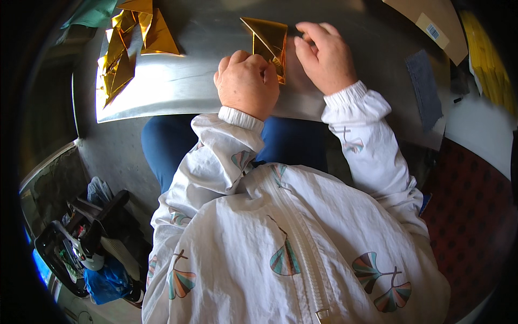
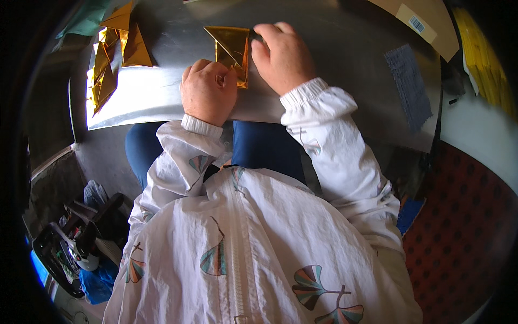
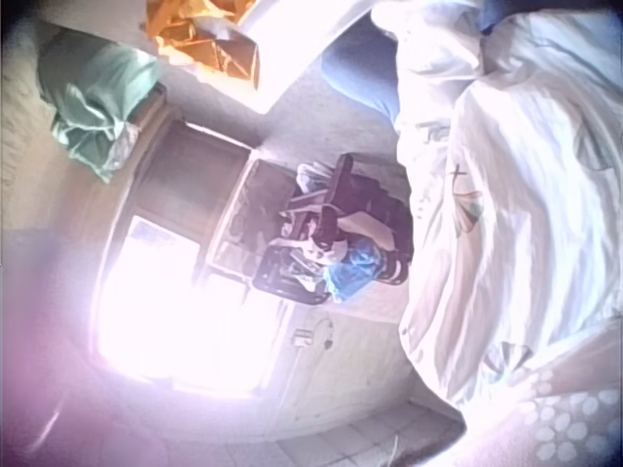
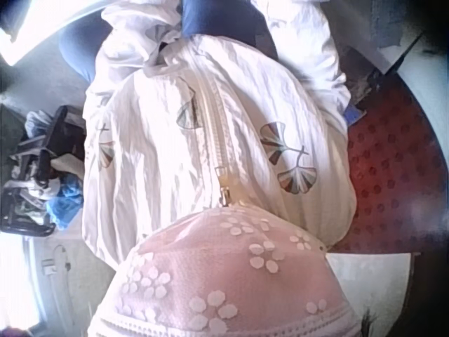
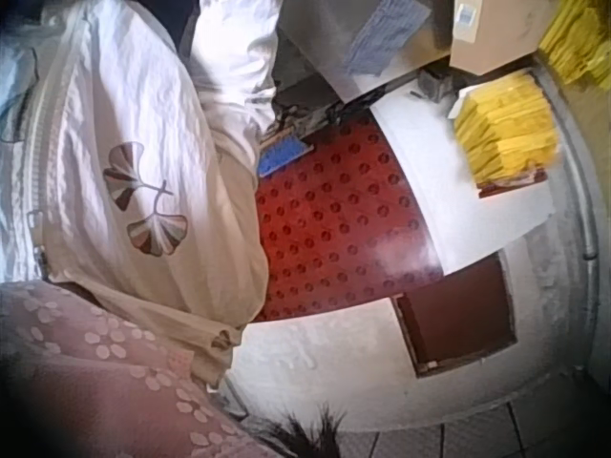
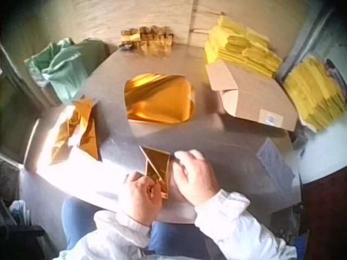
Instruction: The person folds a single sheet of gold-colored paper by hand into a triangular origami shape. They repeatedly crease edges, fold corners inward, and tuck flaps to form a compact triangular packet.
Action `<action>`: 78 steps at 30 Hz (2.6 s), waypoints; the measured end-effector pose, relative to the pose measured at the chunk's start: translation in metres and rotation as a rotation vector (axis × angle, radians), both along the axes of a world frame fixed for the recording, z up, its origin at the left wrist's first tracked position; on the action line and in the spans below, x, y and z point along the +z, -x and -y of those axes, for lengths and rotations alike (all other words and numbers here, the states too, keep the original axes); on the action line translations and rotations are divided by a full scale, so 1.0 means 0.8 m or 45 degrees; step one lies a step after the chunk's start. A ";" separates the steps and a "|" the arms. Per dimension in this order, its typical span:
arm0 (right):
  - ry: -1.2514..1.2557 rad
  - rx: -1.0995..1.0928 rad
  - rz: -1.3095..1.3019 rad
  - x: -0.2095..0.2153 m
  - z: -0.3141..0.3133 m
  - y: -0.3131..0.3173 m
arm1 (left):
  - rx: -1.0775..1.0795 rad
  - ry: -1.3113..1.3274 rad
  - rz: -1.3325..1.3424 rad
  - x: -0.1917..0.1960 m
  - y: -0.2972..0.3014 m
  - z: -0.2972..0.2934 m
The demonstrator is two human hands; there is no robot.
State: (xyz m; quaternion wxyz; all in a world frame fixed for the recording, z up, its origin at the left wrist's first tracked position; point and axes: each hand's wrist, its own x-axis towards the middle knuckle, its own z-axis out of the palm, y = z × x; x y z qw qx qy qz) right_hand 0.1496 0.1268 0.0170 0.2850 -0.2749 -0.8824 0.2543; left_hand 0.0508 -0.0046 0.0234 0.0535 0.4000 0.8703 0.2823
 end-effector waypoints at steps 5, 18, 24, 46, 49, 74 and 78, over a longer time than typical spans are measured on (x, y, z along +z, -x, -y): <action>0.042 0.041 0.173 -0.010 -0.016 0.036 | 0.013 0.055 0.010 0.003 0.001 -0.001; 0.163 0.042 0.318 -0.005 -0.022 0.047 | 0.007 -0.006 -0.011 -0.002 0.000 -0.001; 0.145 0.060 0.294 -0.009 -0.023 0.047 | 0.015 -0.096 0.014 -0.008 0.002 0.002; 0.162 0.002 0.402 0.000 -0.007 0.044 | -0.033 -0.126 0.067 -0.011 0.021 0.002; 0.080 0.078 0.337 0.002 -0.009 0.038 | -0.070 -0.198 0.016 -0.013 0.022 0.005; 0.235 0.087 0.398 0.020 0.000 0.038 | -0.353 -0.247 0.047 -0.015 0.055 0.056; 0.184 0.068 0.401 0.020 0.002 0.040 | -0.328 -0.223 0.034 -0.015 0.058 0.054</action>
